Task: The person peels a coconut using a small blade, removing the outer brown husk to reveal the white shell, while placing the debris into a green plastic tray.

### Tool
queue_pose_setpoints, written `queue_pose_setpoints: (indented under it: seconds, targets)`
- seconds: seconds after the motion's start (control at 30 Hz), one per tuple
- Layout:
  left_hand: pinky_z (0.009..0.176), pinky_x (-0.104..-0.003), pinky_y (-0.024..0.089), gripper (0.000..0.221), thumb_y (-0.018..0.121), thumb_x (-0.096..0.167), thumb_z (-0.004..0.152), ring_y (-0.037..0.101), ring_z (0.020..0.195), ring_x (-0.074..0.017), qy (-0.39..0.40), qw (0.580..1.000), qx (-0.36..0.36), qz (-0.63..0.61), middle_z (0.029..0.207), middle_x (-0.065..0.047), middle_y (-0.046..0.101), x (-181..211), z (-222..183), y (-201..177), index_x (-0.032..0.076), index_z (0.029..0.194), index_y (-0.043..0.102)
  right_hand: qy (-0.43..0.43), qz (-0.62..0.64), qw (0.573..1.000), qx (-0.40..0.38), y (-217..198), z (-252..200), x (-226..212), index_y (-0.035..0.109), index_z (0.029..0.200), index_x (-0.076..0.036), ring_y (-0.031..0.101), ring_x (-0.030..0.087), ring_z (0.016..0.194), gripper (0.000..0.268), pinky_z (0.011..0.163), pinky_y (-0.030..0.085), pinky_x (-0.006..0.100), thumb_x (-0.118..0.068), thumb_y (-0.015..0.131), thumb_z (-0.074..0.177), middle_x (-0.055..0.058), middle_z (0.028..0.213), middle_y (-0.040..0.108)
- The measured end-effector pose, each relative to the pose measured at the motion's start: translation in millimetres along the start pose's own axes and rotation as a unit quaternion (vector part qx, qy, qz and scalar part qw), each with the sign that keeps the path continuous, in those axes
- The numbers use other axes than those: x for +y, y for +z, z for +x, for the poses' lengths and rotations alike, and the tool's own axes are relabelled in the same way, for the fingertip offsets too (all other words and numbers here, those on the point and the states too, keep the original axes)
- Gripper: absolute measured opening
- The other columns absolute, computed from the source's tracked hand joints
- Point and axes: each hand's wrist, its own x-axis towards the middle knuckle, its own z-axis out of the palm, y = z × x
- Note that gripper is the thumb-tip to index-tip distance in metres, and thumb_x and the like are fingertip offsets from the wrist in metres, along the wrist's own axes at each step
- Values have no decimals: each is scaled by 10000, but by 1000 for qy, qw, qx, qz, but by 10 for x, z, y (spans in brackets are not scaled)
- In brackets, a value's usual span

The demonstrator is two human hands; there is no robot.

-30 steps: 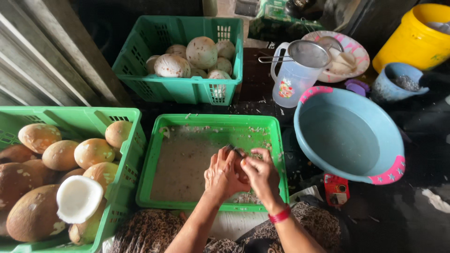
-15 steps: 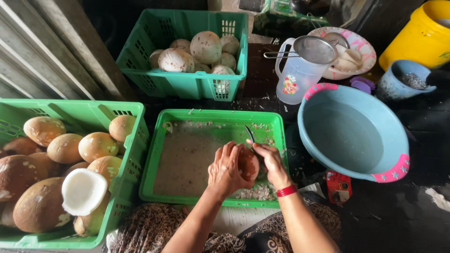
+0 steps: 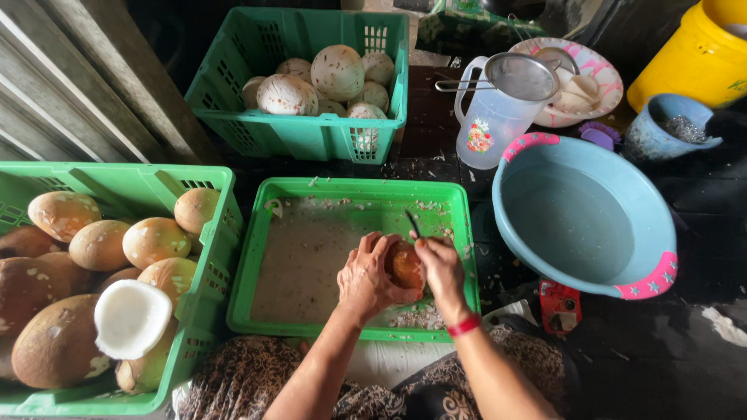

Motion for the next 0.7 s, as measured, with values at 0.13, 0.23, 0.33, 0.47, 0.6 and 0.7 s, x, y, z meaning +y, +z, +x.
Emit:
queue_pose_setpoints:
  seconds: [0.13, 0.23, 0.33, 0.47, 0.6, 0.7]
  targets:
    - [894, -553, 581, 958, 892, 509, 469, 639, 1100, -444, -14, 1000, 4, -1, 1376, -56, 500, -71, 0, 90, 347, 1346, 544, -208, -174, 962, 32, 7, -410, -169, 793, 1154, -369, 666, 250, 1060, 277, 921, 509, 356, -351, 711, 890, -7, 1229, 634]
    - [907, -574, 574, 1038, 894, 579, 392, 638, 1107, -446, 2, 1000, -1, -7, 1364, -59, 509, 1, 4, 19, 345, 1338, 535, -85, -86, 993, 20, 8, -140, -126, 803, 1049, -202, 670, 301, 1015, 303, 962, 478, 397, -429, 654, 914, 24, 1254, 634]
    - [902, -567, 579, 1038, 905, 583, 388, 639, 1100, -451, 5, 1000, 4, -6, 1347, -60, 519, -15, 40, 30, 330, 1326, 538, -45, -34, 998, -5, 10, -105, -74, 818, 1065, -223, 669, 219, 971, 273, 901, 473, 352, -378, 637, 932, -5, 1185, 642]
    - [887, -566, 584, 1035, 891, 559, 403, 641, 1092, -433, -12, 1000, -8, 0, 1349, -49, 509, -34, 2, 36, 353, 1350, 530, -114, -123, 986, 8, -7, -283, -234, 807, 1119, -256, 677, 267, 975, 274, 902, 497, 370, -380, 677, 912, 1, 1258, 619]
    - [916, -569, 572, 1014, 902, 557, 400, 634, 1094, -463, 14, 1000, 6, -21, 1335, -70, 514, 25, -19, -22, 313, 1316, 544, -32, -77, 996, -16, -43, -48, -111, 804, 1104, -210, 706, 276, 976, 342, 916, 482, 351, -453, 679, 899, -29, 1259, 623]
    - [869, -518, 594, 794, 840, 461, 599, 652, 1070, -414, -19, 1000, 12, 17, 1276, -43, 535, -16, -23, 79, 306, 1322, 553, -197, -209, 958, 2, -43, -504, -481, 793, 1152, -291, 675, 308, 1047, 273, 915, 513, 379, -350, 700, 902, 16, 1271, 612]
